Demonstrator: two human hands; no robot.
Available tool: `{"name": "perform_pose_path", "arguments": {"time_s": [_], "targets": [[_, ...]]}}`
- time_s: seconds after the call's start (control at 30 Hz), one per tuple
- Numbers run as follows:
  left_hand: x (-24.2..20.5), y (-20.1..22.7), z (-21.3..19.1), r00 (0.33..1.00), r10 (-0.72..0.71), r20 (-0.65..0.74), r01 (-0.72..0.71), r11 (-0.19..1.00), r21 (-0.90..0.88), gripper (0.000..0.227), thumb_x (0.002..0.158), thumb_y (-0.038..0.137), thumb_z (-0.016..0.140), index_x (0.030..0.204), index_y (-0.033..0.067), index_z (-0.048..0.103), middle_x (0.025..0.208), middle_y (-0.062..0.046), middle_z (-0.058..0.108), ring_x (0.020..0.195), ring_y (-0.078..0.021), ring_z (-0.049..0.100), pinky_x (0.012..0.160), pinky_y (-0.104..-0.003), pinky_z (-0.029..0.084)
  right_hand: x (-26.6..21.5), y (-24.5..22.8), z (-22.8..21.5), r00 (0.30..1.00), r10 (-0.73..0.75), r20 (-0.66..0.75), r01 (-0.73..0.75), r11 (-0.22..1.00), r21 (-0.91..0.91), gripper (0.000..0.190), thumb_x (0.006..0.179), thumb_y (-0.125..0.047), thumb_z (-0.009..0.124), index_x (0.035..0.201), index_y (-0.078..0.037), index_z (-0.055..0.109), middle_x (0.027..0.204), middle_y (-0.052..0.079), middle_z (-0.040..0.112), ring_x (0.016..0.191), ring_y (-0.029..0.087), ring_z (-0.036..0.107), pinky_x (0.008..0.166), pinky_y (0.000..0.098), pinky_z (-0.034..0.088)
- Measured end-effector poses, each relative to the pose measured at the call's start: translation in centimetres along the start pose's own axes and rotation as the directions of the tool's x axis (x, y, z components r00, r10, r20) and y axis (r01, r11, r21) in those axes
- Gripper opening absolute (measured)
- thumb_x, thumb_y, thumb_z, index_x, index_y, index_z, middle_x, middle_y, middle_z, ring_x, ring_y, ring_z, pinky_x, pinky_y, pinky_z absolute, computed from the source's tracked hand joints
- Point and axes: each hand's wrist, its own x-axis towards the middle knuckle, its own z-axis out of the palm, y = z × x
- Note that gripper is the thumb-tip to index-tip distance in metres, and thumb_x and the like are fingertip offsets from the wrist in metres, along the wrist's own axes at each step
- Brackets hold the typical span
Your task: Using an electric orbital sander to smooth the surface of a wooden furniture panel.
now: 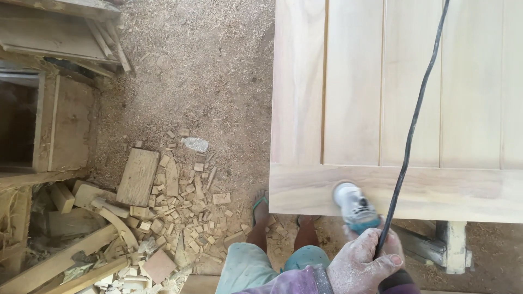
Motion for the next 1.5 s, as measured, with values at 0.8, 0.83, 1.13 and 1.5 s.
{"name": "perform_pose_path", "arguments": {"time_s": [0.8,0.83,1.13,1.5], "targets": [[-1.1,3.3,-2.0,0.986,-0.129,-0.106,0.140,0.984,0.109,0.041,0.095,0.032,0.069,0.126,0.0049,0.059,0.092,-0.004,0.061,0.090,-0.0124,0.060,0.082,-0.029,0.050,-4.3,-8.7,4.6,0.996,-0.009,0.087,0.028,0.977,-0.213,0.068,0.073,-0.043,0.081,0.121,-0.004,0.054,0.096,0.012,0.077,0.089,0.025,0.080,0.084,0.0365,0.067],[-1.1,3.3,-1.9,0.987,-0.117,-0.110,0.129,0.986,0.104,0.039,0.096,0.031,0.068,0.125,0.0050,0.059,0.093,-0.003,0.062,0.091,-0.0117,0.061,0.083,-0.029,0.050,-4.4,-7.9,4.3,1.000,0.006,0.004,-0.006,0.994,-0.110,0.062,0.070,-0.039,0.081,0.116,-0.005,0.057,0.095,0.011,0.079,0.087,0.024,0.083,0.083,0.0363,0.069],[-0.2,0.0,-2.1,0.999,0.008,-0.048,-0.002,0.992,0.123,0.011,0.101,0.015,0.064,0.104,0.0075,0.057,0.092,0.001,0.059,0.088,-0.0070,0.056,0.081,-0.023,0.050,-5.2,1.7,-0.9,0.964,-0.120,-0.238,0.069,0.975,-0.209,0.038,0.086,-0.042,0.064,0.110,-0.012,0.068,0.098,0.016,0.076,0.087,0.036,0.077,0.074,0.0476,0.060],[1.2,-2.8,-1.8,0.904,-0.426,0.027,0.422,0.884,-0.200,0.016,0.100,0.018,0.063,0.096,0.0137,0.049,0.064,0.005,0.041,0.048,-0.0057,0.035,0.043,-0.023,0.027,-5.7,8.5,-8.1,0.850,0.383,-0.361,-0.344,0.923,0.170,0.073,0.067,-0.055,0.082,0.117,-0.006,0.062,0.097,0.017,0.078,0.089,0.032,0.079,0.080,0.0427,0.064]]}}
